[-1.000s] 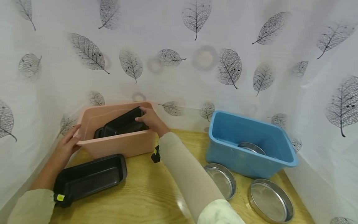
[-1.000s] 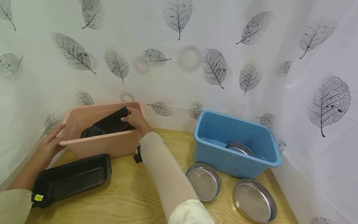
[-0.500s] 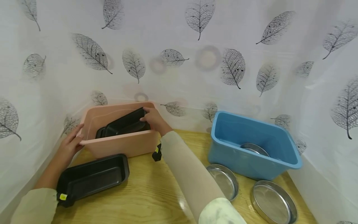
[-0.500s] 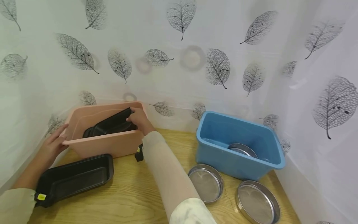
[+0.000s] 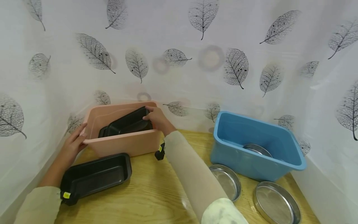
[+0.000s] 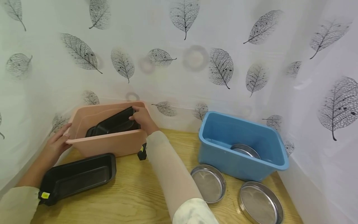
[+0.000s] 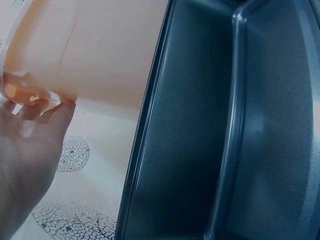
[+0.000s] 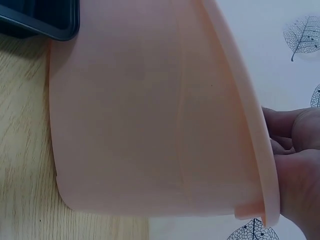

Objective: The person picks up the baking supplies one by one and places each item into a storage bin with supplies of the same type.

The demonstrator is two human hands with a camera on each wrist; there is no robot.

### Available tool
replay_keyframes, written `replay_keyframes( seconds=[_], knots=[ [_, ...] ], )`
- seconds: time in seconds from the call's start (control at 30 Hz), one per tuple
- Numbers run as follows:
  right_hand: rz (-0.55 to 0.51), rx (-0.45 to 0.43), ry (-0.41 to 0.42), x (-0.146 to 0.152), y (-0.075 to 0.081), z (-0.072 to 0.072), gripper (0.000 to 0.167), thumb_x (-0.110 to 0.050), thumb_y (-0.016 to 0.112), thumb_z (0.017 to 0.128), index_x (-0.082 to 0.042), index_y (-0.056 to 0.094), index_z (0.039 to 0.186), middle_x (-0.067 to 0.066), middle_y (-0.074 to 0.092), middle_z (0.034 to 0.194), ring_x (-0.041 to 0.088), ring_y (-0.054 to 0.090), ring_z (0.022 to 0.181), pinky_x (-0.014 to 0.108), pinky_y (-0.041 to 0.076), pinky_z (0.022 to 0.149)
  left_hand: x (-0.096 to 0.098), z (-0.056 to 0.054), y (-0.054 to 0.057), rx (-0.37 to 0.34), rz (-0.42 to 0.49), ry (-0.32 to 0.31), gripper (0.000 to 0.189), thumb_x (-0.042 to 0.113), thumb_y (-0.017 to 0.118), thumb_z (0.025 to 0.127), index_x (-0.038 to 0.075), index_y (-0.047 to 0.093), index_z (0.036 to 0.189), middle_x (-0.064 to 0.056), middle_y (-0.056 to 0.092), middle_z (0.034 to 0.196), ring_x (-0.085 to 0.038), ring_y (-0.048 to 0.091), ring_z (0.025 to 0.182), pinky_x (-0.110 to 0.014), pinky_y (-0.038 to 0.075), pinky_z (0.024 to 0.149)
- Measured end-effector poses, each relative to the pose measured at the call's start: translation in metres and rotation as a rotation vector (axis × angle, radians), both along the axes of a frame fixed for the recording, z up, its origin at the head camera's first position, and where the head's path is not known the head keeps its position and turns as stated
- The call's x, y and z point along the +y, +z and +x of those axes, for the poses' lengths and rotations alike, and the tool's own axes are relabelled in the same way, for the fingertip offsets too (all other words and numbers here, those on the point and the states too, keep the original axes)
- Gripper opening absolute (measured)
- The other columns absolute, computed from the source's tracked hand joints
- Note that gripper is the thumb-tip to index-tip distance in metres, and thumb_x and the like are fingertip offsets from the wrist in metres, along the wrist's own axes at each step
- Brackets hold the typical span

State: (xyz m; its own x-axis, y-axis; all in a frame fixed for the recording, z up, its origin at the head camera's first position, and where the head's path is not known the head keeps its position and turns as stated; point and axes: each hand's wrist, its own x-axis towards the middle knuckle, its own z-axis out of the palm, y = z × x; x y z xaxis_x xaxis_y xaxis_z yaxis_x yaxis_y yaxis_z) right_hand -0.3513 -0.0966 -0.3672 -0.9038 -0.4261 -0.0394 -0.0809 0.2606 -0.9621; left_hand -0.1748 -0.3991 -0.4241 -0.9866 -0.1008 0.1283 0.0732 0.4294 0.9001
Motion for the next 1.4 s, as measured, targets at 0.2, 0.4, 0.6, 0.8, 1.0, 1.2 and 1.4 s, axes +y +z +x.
replay_keyframes(
  seconds=[0.2,0.4,0.6,0.8,1.0,1.2,1.4],
  knots=[
    [0.1,0.025,0.008,0.0,-0.003,-0.001,0.066,-0.002,0.066,0.095,-0.013,0.041,0.155,0.007,0.038,0.162,0.028,0.036,0.148,0.044,0.037,0.117,0.002,-0.001,0.0,0.002,0.024,-0.002,0.061,0.039,0.033,0.11,0.028,0.007,0.164,-0.017,-0.006,0.169,-0.057,0.021,0.144,-0.007,0.043,0.091],
    [0.196,0.154,0.026,-0.001,-0.006,0.0,0.07,0.001,0.065,0.092,-0.004,0.037,0.156,0.014,0.04,0.159,0.03,0.043,0.142,0.04,0.042,0.112,0.005,-0.003,0.0,-0.002,0.012,-0.002,0.061,0.041,0.032,0.11,0.027,0.006,0.164,-0.018,-0.005,0.169,-0.057,0.023,0.144,-0.007,0.044,0.091],
    [0.177,0.119,0.002,-0.001,-0.006,0.0,0.069,0.002,0.066,0.093,-0.004,0.037,0.156,0.013,0.039,0.16,0.032,0.045,0.14,0.042,0.044,0.11,0.007,-0.004,0.0,-0.012,0.001,-0.001,0.062,0.041,0.032,0.11,0.027,0.005,0.164,-0.018,-0.004,0.169,-0.057,0.023,0.143,-0.013,0.046,0.095],
    [0.163,0.148,0.069,0.008,0.002,0.003,0.069,-0.011,0.069,0.096,-0.006,0.036,0.156,0.013,0.041,0.159,0.031,0.038,0.146,0.043,0.038,0.117,0.007,-0.004,0.001,-0.01,-0.006,-0.003,0.061,0.044,0.032,0.11,0.03,0.006,0.164,-0.016,-0.004,0.17,-0.057,0.022,0.145,-0.014,0.045,0.096],
    [0.086,0.185,0.136,0.026,0.005,0.008,0.069,-0.02,0.068,0.098,-0.013,0.036,0.158,0.012,0.042,0.159,0.028,0.041,0.146,0.043,0.041,0.114,0.005,-0.005,0.0,-0.013,0.0,-0.001,0.061,0.044,0.031,0.11,0.028,0.006,0.164,-0.016,-0.005,0.169,-0.056,0.02,0.146,-0.018,0.045,0.099],
    [0.023,0.149,0.157,0.043,0.008,0.02,0.071,-0.027,0.069,0.097,-0.019,0.034,0.159,0.009,0.039,0.161,0.023,0.04,0.147,0.041,0.041,0.114,0.003,-0.003,0.001,-0.018,-0.019,0.016,0.061,0.043,0.03,0.11,0.028,0.006,0.164,-0.016,-0.005,0.169,-0.056,0.021,0.145,-0.019,0.045,0.1],
    [-0.081,0.097,0.166,0.059,0.014,0.04,0.069,-0.028,0.069,0.097,-0.027,0.037,0.158,0.005,0.042,0.159,0.021,0.039,0.147,0.044,0.041,0.115,0.001,0.001,0.001,-0.003,0.014,0.005,0.061,0.042,0.031,0.11,0.028,0.005,0.164,-0.016,-0.007,0.169,-0.055,0.019,0.146,-0.009,0.044,0.093]
  ],
)
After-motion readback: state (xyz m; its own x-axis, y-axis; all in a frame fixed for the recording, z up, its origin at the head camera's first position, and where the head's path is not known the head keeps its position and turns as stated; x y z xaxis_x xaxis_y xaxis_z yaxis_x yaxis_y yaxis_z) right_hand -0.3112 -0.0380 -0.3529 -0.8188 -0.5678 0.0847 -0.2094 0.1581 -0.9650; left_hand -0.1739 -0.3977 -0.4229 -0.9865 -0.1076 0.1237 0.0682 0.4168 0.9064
